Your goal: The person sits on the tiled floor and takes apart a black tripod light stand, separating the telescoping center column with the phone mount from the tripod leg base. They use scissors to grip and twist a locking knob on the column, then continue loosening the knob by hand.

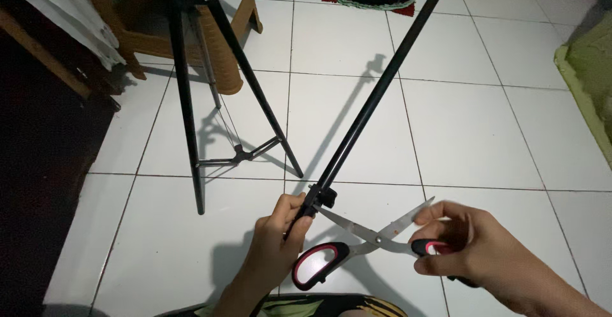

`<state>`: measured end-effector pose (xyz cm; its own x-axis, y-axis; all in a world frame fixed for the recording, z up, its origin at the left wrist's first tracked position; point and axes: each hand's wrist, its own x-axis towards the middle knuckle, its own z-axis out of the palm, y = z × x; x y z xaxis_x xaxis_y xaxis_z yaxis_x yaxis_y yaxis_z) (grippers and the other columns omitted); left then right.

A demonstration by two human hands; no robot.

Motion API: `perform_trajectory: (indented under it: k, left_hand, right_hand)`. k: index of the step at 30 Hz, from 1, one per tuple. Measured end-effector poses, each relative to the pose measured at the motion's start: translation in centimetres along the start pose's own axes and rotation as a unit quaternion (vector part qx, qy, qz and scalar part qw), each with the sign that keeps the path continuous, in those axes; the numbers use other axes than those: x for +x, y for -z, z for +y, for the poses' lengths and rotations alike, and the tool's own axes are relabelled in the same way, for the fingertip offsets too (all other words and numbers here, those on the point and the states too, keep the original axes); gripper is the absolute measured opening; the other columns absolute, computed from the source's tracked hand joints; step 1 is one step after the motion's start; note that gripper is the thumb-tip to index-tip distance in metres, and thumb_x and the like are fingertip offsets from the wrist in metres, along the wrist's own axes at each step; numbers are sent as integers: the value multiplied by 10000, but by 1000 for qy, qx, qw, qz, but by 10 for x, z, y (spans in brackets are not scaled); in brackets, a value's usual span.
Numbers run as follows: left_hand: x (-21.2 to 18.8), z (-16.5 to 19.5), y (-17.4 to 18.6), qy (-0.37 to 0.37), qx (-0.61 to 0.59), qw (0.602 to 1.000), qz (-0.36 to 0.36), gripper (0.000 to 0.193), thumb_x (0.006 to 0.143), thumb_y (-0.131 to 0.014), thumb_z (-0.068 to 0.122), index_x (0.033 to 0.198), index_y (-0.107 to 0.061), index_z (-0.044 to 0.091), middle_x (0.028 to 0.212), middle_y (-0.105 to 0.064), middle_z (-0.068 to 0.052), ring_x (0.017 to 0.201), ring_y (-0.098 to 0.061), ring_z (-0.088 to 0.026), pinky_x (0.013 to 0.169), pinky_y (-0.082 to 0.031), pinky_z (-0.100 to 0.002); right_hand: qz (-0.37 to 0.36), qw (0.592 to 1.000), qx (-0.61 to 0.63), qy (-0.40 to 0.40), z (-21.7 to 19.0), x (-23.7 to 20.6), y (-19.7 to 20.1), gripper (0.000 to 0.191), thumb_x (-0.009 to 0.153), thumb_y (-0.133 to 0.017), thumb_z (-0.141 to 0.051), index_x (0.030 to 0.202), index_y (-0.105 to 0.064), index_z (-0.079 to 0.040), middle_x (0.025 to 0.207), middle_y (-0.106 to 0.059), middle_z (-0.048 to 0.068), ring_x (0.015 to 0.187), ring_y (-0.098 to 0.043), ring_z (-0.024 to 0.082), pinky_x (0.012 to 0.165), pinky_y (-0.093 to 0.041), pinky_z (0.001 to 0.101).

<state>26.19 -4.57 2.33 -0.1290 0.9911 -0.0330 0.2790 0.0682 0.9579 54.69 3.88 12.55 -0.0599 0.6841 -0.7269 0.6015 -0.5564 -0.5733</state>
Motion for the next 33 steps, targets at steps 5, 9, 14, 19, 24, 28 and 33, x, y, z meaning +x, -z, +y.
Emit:
perform_trajectory:
  k: [5, 9, 14, 19, 24, 28, 33]
  left_hand:
    - [4, 9, -3, 0, -8, 1000, -4, 259, 982, -559, 144, 1200, -552, 6, 670, -682, -53, 531, -597, -79, 487, -468, -277]
    - [4, 13, -11, -1, 10, 1000, 8, 260, 968, -582, 142, 1183, -575, -4, 699, -711, -104, 562, -647, -159, 511, -488, -313]
    - [9, 14, -20, -132, 55, 988, 53, 271, 994, -579, 113, 1205, -544, -54, 811, -718, -192, 756, -762, -280, 642, -571, -377]
    - [21, 7, -30, -9, 93, 996, 1, 269, 983, -556, 135, 1201, -530, -21, 800, -714, -216, 713, -771, -302, 634, -583, -408]
    - [29, 0, -46, -154, 105, 980, 70, 271, 955, -595, 70, 1172, -537, -82, 877, -715, -273, 779, -757, -379, 635, -592, -428]
    - [41, -1, -55, -48, 103, 993, 36, 319, 968, -559, 82, 1253, -507, -51, 832, -711, -230, 757, -777, -289, 583, -634, -367]
    - [40, -4, -64, 19, 65, 997, 37, 320, 957, -561, 94, 1257, -520, -11, 733, -731, -159, 612, -745, -199, 529, -574, -346]
  right_hand:
    - [-133, 989, -37, 57, 4, 9, 2, 130, 883, -742, 18, 1013, -749, 14, 635, -661, 95, 620, -625, 150, 691, -566, 298]
    - [-145, 988, -48, 0, -7, 0, 3, 87, 924, -676, -11, 900, -733, 50, 548, -627, 124, 399, -528, 164, 413, -399, 294]
    - [-112, 990, -77, 25, -17, 4, 13, 85, 910, -703, -5, 863, -730, 61, 540, -629, 131, 335, -464, 166, 297, -272, 300]
    - [-23, 897, -365, 247, 15, 30, 12, 84, 894, -745, -126, 929, -820, -115, 692, -759, 1, 591, -727, 78, 498, -537, 245]
    - [125, 641, -578, 489, 49, 31, -2, 405, 807, -674, -65, 1209, -712, -45, 913, -737, 70, 755, -750, 169, 630, -630, 278]
    - [94, 642, -697, 305, 65, 32, -16, 271, 1044, -548, 2, 1308, -579, 53, 993, -672, 148, 784, -721, 223, 619, -622, 355]
    - [128, 776, -518, 338, 81, 50, -4, 349, 940, -696, -303, 1255, -689, -154, 951, -711, -22, 808, -734, 108, 750, -623, 301]
